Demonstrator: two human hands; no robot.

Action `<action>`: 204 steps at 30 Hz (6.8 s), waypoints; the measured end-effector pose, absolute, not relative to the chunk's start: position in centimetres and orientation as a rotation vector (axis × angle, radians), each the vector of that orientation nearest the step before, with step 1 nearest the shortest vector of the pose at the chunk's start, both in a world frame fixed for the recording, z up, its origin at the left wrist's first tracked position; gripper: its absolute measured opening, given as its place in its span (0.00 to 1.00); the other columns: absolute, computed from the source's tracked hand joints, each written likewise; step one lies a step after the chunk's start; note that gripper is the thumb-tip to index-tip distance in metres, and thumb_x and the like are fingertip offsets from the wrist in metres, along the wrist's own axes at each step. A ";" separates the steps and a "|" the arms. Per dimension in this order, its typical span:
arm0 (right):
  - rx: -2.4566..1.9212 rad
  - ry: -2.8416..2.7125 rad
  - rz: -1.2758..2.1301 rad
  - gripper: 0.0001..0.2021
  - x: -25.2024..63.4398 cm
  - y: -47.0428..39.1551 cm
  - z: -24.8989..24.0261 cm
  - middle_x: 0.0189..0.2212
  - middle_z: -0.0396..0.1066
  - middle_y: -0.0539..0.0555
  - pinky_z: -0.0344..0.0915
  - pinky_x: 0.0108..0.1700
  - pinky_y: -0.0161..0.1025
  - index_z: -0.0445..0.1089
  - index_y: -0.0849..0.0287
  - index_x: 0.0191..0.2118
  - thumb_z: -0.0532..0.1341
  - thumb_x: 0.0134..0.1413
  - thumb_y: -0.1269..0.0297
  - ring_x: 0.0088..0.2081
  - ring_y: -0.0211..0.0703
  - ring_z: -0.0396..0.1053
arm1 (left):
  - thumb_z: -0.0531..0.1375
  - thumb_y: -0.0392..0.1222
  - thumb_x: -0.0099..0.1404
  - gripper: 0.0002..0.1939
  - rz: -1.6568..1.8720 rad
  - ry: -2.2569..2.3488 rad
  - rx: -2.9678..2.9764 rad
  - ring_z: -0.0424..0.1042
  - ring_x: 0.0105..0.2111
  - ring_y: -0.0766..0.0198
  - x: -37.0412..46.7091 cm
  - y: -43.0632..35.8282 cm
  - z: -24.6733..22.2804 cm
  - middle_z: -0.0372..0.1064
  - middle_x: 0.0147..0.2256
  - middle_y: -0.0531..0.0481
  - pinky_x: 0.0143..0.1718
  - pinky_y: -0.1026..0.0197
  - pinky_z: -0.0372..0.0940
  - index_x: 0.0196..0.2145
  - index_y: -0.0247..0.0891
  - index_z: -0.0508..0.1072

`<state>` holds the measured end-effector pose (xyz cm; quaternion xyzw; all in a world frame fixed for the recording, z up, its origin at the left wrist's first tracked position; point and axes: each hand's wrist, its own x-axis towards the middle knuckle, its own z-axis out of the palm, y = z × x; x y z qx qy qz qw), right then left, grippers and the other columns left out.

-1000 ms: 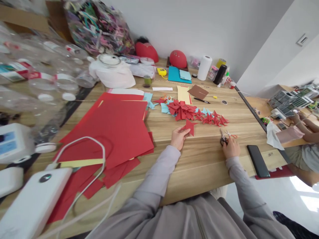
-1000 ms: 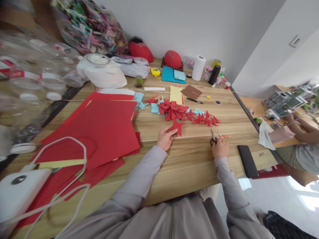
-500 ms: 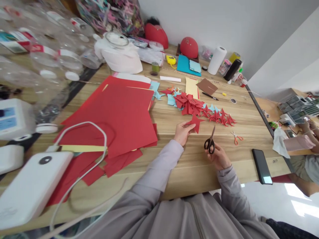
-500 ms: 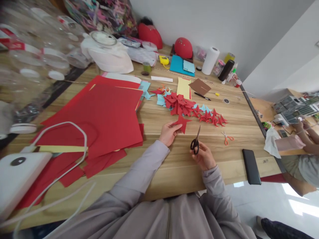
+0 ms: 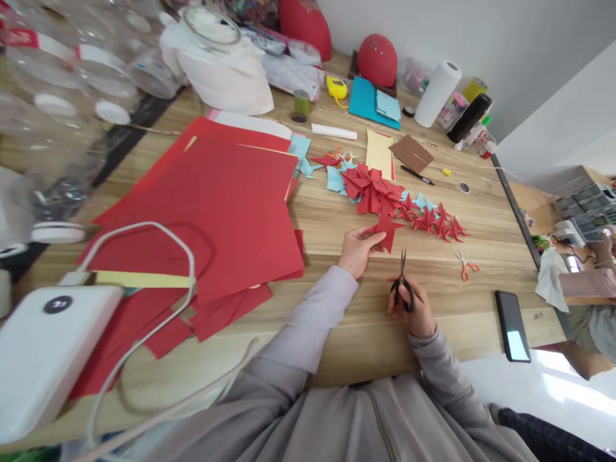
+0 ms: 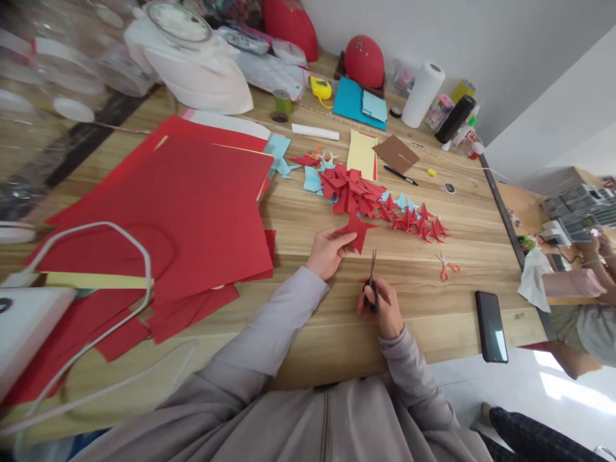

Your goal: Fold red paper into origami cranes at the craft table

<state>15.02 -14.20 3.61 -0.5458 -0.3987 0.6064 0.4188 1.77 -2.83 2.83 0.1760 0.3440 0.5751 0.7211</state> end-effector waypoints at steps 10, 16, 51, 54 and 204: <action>-1.425 -1.092 1.574 0.23 14.6 -13.3 4.2 0.20 0.65 0.49 0.60 0.17 0.29 0.69 0.60 0.45 0.59 0.50 0.47 0.21 0.36 0.65 | 0.71 0.40 0.38 0.16 1.260 0.774 0.473 0.67 0.18 0.69 2.0 -3.0 2.9 0.73 0.22 0.51 0.22 0.63 0.63 0.27 0.32 0.76; -1.457 -1.109 1.571 0.24 14.4 -13.1 4.6 0.20 0.67 0.50 0.61 0.18 0.29 0.69 0.61 0.46 0.60 0.49 0.47 0.23 0.37 0.66 | 0.72 0.40 0.37 0.17 1.252 0.785 0.477 0.68 0.20 0.68 2.1 -3.1 3.0 0.73 0.23 0.50 0.23 0.63 0.64 0.27 0.32 0.76; -1.443 -1.101 1.573 0.25 14.6 -13.1 4.4 0.20 0.66 0.49 0.60 0.17 0.29 0.68 0.63 0.47 0.60 0.50 0.48 0.22 0.36 0.66 | 0.71 0.40 0.37 0.17 1.220 0.793 0.484 0.68 0.19 0.68 2.2 -3.4 3.2 0.73 0.23 0.50 0.22 0.62 0.64 0.27 0.31 0.75; -1.452 -1.102 1.571 0.25 14.6 -13.0 4.4 0.20 0.66 0.49 0.60 0.17 0.29 0.68 0.63 0.47 0.60 0.50 0.47 0.22 0.37 0.66 | 0.71 0.40 0.37 0.17 1.222 0.790 0.488 0.68 0.20 0.68 2.2 -3.4 3.2 0.73 0.23 0.50 0.23 0.62 0.64 0.27 0.31 0.75; -1.448 -1.207 1.271 0.22 14.0 -6.7 3.6 0.15 0.68 0.49 0.61 0.23 0.34 0.65 0.59 0.20 0.66 0.35 0.44 0.17 0.34 0.63 | 0.71 0.37 0.39 0.14 1.316 0.699 0.395 0.68 0.21 0.72 0.0 -2.0 2.5 0.73 0.24 0.52 0.25 0.66 0.65 0.26 0.33 0.75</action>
